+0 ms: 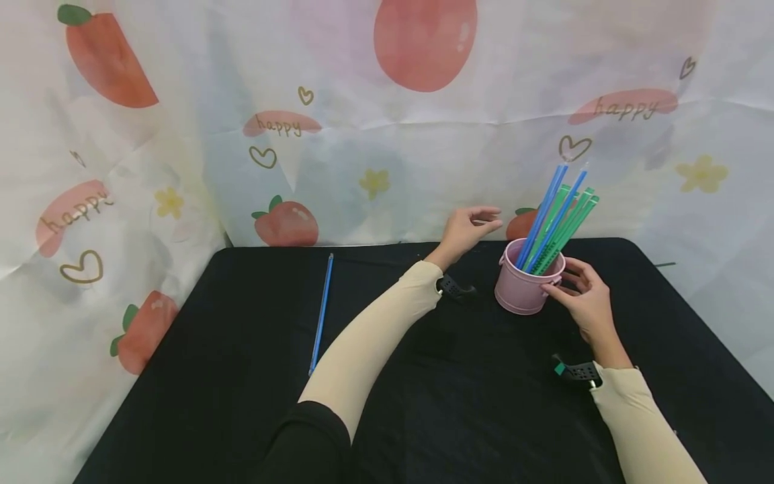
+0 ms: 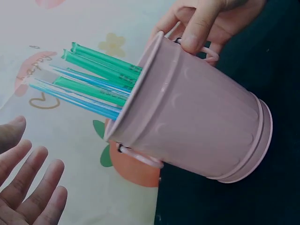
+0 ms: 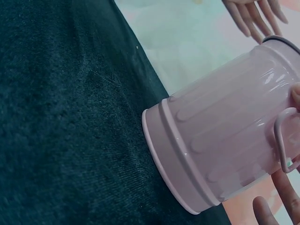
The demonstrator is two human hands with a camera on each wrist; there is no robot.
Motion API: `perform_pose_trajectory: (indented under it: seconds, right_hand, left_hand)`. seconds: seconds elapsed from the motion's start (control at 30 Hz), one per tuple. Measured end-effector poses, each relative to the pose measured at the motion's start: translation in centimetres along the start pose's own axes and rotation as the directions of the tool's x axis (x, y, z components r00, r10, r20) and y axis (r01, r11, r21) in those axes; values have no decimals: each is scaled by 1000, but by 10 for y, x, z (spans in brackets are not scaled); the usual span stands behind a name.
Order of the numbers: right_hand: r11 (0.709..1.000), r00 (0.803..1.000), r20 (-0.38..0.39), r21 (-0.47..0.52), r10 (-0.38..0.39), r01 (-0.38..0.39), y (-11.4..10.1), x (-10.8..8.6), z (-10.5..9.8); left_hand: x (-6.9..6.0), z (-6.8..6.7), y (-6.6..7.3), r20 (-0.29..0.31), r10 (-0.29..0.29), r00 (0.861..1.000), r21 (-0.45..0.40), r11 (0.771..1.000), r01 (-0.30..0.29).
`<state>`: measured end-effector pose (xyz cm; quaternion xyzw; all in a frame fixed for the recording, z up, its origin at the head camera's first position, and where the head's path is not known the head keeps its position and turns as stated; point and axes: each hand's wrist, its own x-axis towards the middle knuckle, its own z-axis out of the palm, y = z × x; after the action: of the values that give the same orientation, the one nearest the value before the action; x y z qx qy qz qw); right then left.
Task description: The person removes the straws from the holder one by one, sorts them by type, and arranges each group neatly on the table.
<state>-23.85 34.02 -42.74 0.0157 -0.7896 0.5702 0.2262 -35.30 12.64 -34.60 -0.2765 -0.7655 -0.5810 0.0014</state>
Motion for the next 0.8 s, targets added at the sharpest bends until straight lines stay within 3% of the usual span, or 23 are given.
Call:
perform_pose_trajectory:
  seconds: [0.33, 0.8]
  right_hand:
    - [1000, 1000, -5, 16, 0, 0, -1, 0, 0]
    - [1000, 1000, -5, 17, -4, 4, 1, -2, 0]
  left_hand:
    - [4, 16, -4, -11, -14, 1000, -34, 999, 14]
    - [4, 40, 5, 28, 18, 999, -71, 997, -16]
